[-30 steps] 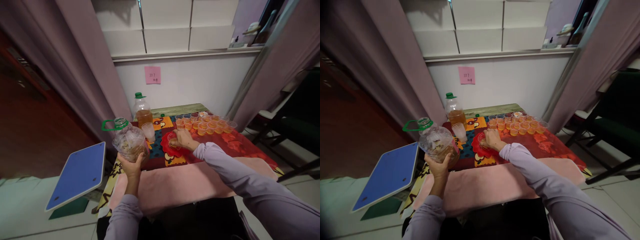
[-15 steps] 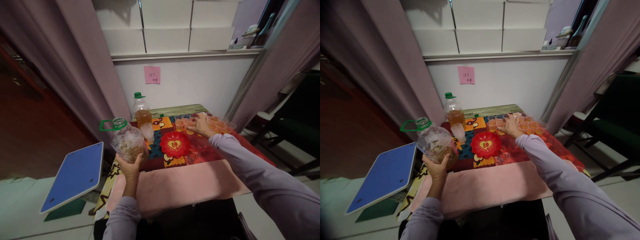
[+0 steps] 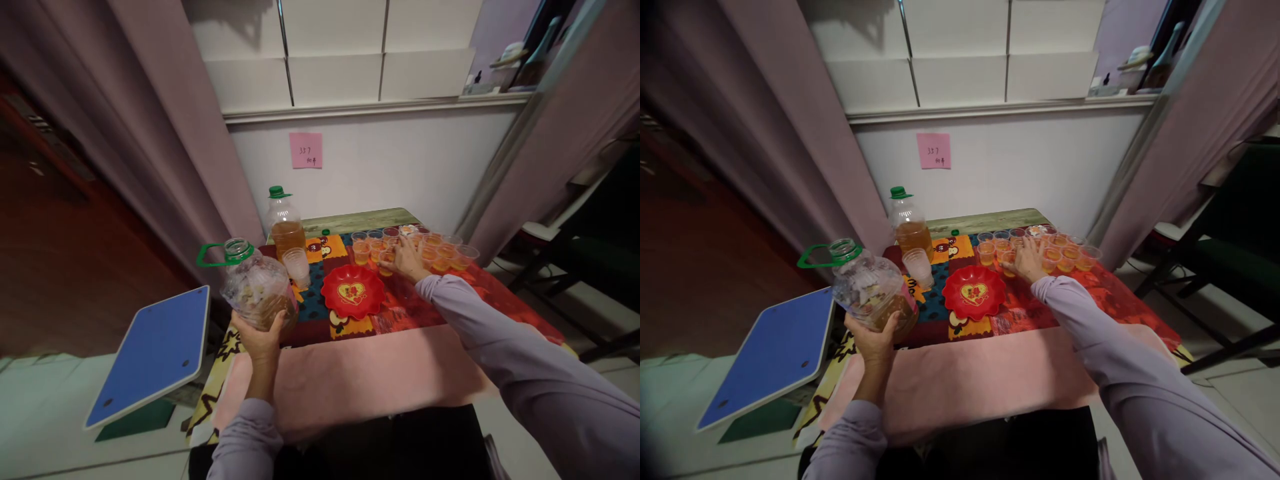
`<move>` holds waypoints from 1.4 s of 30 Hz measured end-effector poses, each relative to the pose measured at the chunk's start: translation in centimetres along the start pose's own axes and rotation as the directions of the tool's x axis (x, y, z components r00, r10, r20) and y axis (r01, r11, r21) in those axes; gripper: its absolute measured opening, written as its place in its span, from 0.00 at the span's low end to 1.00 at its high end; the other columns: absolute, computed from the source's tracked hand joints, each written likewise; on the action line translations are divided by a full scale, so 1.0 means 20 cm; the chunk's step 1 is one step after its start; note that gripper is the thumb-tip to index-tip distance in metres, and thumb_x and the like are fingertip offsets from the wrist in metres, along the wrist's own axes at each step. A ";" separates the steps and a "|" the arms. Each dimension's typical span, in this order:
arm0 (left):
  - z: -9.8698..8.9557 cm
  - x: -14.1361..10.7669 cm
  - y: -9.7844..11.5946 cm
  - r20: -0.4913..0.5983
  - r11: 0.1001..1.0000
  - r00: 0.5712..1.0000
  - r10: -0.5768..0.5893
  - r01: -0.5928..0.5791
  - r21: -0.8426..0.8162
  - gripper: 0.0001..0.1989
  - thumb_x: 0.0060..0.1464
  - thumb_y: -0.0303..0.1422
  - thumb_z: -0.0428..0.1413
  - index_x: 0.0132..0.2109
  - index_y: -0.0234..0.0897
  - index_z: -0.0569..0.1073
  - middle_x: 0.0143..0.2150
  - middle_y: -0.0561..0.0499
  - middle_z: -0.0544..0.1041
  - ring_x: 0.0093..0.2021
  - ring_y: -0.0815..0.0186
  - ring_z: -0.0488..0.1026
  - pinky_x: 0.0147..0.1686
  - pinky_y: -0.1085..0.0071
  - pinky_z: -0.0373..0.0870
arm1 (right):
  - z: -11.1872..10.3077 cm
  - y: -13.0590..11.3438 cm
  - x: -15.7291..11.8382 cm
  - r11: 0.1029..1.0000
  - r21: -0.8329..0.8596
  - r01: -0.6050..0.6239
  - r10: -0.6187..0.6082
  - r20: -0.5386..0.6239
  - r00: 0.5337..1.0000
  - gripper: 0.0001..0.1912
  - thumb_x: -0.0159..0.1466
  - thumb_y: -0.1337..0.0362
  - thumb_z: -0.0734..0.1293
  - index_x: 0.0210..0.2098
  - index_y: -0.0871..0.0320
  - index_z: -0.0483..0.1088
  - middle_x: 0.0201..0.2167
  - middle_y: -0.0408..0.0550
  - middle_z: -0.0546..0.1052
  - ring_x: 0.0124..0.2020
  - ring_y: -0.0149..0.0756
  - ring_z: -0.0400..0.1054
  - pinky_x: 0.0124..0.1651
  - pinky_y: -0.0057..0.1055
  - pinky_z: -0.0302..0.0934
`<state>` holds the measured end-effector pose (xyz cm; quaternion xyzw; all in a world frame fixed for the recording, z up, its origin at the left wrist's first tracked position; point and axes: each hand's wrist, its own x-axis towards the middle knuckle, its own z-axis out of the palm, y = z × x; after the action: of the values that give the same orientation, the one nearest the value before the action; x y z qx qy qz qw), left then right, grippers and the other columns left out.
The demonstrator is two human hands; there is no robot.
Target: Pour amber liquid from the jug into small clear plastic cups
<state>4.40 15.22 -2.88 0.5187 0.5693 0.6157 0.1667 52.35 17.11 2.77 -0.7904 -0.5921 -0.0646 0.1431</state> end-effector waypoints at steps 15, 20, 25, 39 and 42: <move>0.02 -0.01 0.01 -0.005 0.999 1.000 0.016 -0.016 -0.048 0.63 0.40 0.50 0.77 0.76 0.36 0.57 0.69 0.33 0.73 0.68 0.45 0.76 0.70 0.45 0.71 | -0.14 -0.09 -0.08 1.000 0.026 0.012 -0.009 -0.102 0.995 0.41 0.71 0.39 0.72 0.67 0.68 0.74 0.77 0.77 0.65 0.80 0.69 0.55 0.80 0.69 0.43; 0.02 -0.03 0.05 -0.011 1.000 1.000 0.009 -0.009 -0.022 0.60 0.43 0.49 0.75 0.76 0.39 0.56 0.69 0.35 0.72 0.70 0.45 0.74 0.72 0.46 0.69 | -0.22 -0.23 -0.28 0.987 0.100 0.127 -0.125 -0.031 0.992 0.29 0.76 0.48 0.67 0.69 0.59 0.74 0.66 0.67 0.79 0.63 0.60 0.76 0.65 0.49 0.68; 0.02 -0.04 0.08 -0.016 1.000 1.000 0.020 -0.020 -0.014 0.61 0.42 0.50 0.75 0.75 0.36 0.57 0.70 0.31 0.71 0.70 0.44 0.73 0.72 0.46 0.68 | -0.12 -0.34 -0.43 0.988 0.140 -0.068 0.038 0.209 0.977 0.26 0.75 0.55 0.69 0.67 0.63 0.74 0.59 0.69 0.83 0.57 0.58 0.81 0.57 0.44 0.72; 0.03 -0.05 0.05 -0.037 1.000 0.999 0.014 -0.014 -0.006 0.61 0.42 0.49 0.76 0.76 0.38 0.57 0.71 0.33 0.72 0.71 0.44 0.73 0.73 0.45 0.67 | 0.00 -0.32 -0.40 0.903 0.350 -0.251 0.132 0.329 0.935 0.15 0.72 0.61 0.67 0.32 0.58 0.82 0.27 0.48 0.83 0.32 0.40 0.78 0.35 0.30 0.64; 0.03 -0.05 0.03 -0.029 1.000 1.000 0.010 -0.011 -0.007 0.61 0.42 0.49 0.76 0.76 0.39 0.56 0.71 0.34 0.72 0.71 0.45 0.73 0.74 0.45 0.67 | 0.01 -0.32 -0.39 0.892 0.383 -0.241 0.117 0.319 0.940 0.15 0.71 0.61 0.66 0.32 0.57 0.82 0.27 0.47 0.83 0.32 0.39 0.77 0.36 0.30 0.63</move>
<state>5.52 14.52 -2.83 0.5120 0.5667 0.6262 0.1570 43.94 11.66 1.52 -0.7940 -0.5306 0.1924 0.2258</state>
